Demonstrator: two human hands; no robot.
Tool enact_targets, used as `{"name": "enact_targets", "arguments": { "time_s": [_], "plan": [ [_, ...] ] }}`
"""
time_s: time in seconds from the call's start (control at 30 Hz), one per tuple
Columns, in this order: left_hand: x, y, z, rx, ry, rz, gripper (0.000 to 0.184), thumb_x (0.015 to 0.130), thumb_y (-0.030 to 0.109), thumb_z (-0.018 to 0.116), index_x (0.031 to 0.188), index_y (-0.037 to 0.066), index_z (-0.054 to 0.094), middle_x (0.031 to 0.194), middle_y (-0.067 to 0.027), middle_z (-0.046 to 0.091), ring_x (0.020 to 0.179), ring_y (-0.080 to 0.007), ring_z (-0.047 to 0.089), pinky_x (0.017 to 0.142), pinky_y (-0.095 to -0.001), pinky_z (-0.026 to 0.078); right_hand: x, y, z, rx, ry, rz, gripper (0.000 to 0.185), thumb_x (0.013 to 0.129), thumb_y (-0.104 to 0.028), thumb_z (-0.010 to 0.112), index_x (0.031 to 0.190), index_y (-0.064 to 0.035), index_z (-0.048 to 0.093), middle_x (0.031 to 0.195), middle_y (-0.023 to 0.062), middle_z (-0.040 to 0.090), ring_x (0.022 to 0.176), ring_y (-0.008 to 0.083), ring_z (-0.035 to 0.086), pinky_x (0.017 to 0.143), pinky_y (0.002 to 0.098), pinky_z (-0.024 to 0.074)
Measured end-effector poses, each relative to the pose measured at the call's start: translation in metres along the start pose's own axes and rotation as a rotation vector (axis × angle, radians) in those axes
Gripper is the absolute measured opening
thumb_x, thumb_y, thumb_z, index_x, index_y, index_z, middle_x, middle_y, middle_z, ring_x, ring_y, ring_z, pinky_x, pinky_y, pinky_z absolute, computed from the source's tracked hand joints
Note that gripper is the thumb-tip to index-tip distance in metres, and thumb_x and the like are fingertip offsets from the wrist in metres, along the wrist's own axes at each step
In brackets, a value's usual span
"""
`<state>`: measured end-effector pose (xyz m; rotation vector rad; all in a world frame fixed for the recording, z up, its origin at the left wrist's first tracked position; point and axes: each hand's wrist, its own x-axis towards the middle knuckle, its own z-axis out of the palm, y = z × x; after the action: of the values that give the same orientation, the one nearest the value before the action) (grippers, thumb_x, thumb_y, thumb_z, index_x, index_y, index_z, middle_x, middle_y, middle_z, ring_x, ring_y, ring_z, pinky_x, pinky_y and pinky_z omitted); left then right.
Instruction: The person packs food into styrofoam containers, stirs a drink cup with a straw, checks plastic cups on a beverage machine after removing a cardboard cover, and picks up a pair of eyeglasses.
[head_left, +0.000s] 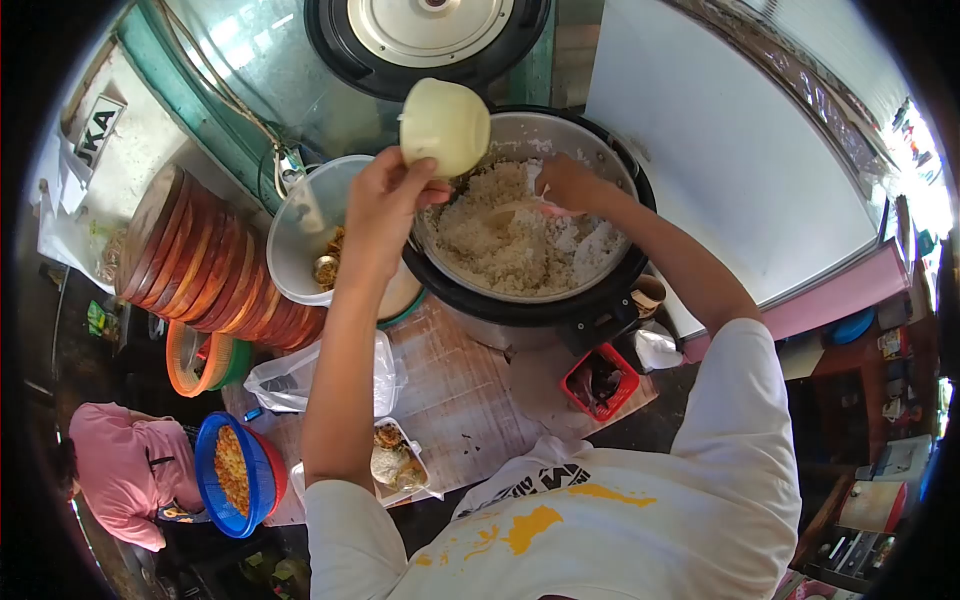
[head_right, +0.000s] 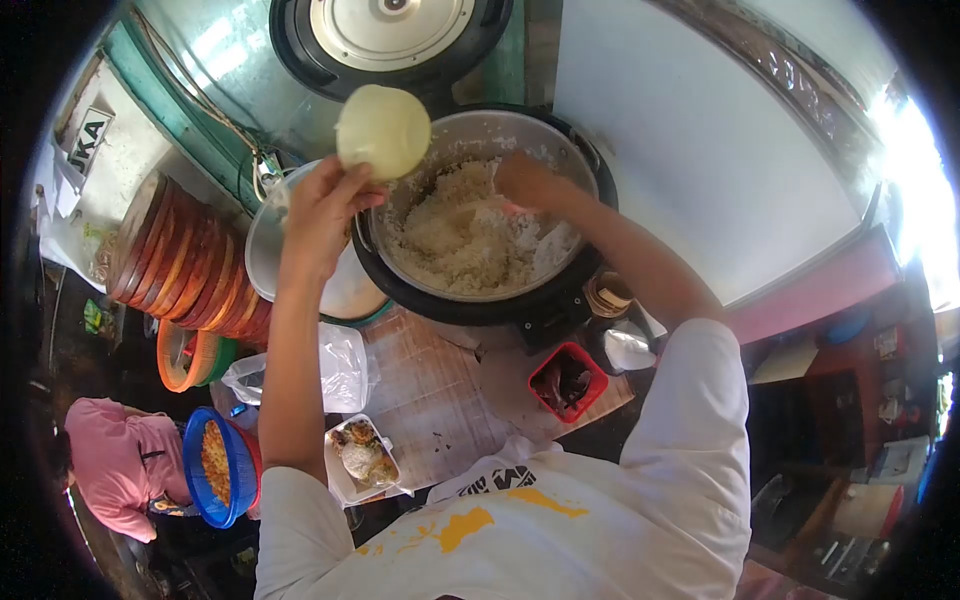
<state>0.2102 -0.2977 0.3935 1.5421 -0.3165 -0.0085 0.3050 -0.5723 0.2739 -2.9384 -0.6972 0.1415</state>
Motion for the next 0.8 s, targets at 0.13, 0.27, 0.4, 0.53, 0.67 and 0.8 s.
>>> {"name": "enact_targets", "arguments": {
  "time_s": [0.13, 0.27, 0.4, 0.53, 0.67, 0.8],
  "plan": [
    [-0.022, 0.013, -0.023, -0.053, 0.094, 0.105, 0.02, 0.087, 0.012, 0.056, 0.1, -0.004, 0.057, 0.085, -0.008, 0.061, 0.071, -0.012, 0.06, 0.067, -0.0226, 0.049, 0.012, -0.017, 0.025, -0.356, 0.012, 0.021, 0.02, 0.07, -0.019, 0.067, 0.086, -0.0062, 0.067, 0.11, 0.0142, 0.05, 0.104, 0.0268, 0.049, 0.077, 0.0405, 0.0474],
    [-0.041, 0.02, -0.043, -0.009, 0.14, 0.089, 0.019, 0.088, 0.012, 0.056, 0.099, -0.003, 0.057, 0.083, -0.007, 0.061, 0.073, -0.011, 0.059, 0.068, -0.0233, 0.049, 0.021, -0.011, 0.027, -0.334, 0.209, 0.046, 0.022, 0.071, -0.02, 0.066, 0.085, -0.0029, 0.065, 0.101, 0.0179, 0.054, 0.098, 0.0296, 0.053, 0.074, 0.0415, 0.0479],
    [-0.052, 0.017, -0.063, 0.01, 0.133, 0.071, 0.022, 0.088, 0.01, 0.054, 0.106, -0.003, 0.055, 0.087, -0.0061, 0.06, 0.075, -0.0112, 0.058, 0.068, -0.0238, 0.047, -0.007, -0.026, -0.052, -0.146, 0.238, 0.104, 0.019, 0.076, -0.019, 0.061, 0.086, -0.0026, 0.063, 0.084, 0.0159, 0.057, 0.08, 0.0331, 0.058, 0.07, 0.0423, 0.0473],
    [-0.055, 0.014, -0.072, -0.003, 0.142, 0.09, 0.021, 0.088, 0.011, 0.055, 0.105, -0.003, 0.055, 0.086, -0.0058, 0.06, 0.073, -0.011, 0.058, 0.066, -0.0234, 0.046, -0.045, -0.036, -0.091, -0.011, 0.561, 0.088, 0.015, 0.081, -0.015, 0.055, 0.086, -0.003, 0.061, 0.078, 0.014, 0.058, 0.073, 0.0352, 0.057, 0.067, 0.0432, 0.0459],
    [-0.057, 0.011, -0.068, -0.033, 0.144, 0.061, 0.018, 0.087, 0.014, 0.057, 0.097, -0.002, 0.057, 0.08, -0.0059, 0.061, 0.07, -0.0101, 0.057, 0.066, -0.0236, 0.046, -0.069, -0.01, -0.048, -0.4, 0.55, -0.078, 0.014, 0.083, -0.015, 0.053, 0.084, -0.0029, 0.061, 0.076, 0.0135, 0.056, 0.073, 0.0336, 0.057, 0.064, 0.0419, 0.0458],
    [-0.054, 0.011, -0.073, -0.044, 0.099, 0.077, 0.016, 0.088, 0.011, 0.056, 0.098, -0.002, 0.055, 0.081, -0.0063, 0.061, 0.071, -0.0105, 0.057, 0.065, -0.0239, 0.047, -0.073, -0.005, -0.079, -0.033, 0.706, 0.1, 0.013, 0.082, -0.016, 0.058, 0.086, -0.004, 0.062, 0.077, 0.0103, 0.06, 0.068, 0.0229, 0.058, 0.058, 0.0333, 0.0452]
  ]
}}
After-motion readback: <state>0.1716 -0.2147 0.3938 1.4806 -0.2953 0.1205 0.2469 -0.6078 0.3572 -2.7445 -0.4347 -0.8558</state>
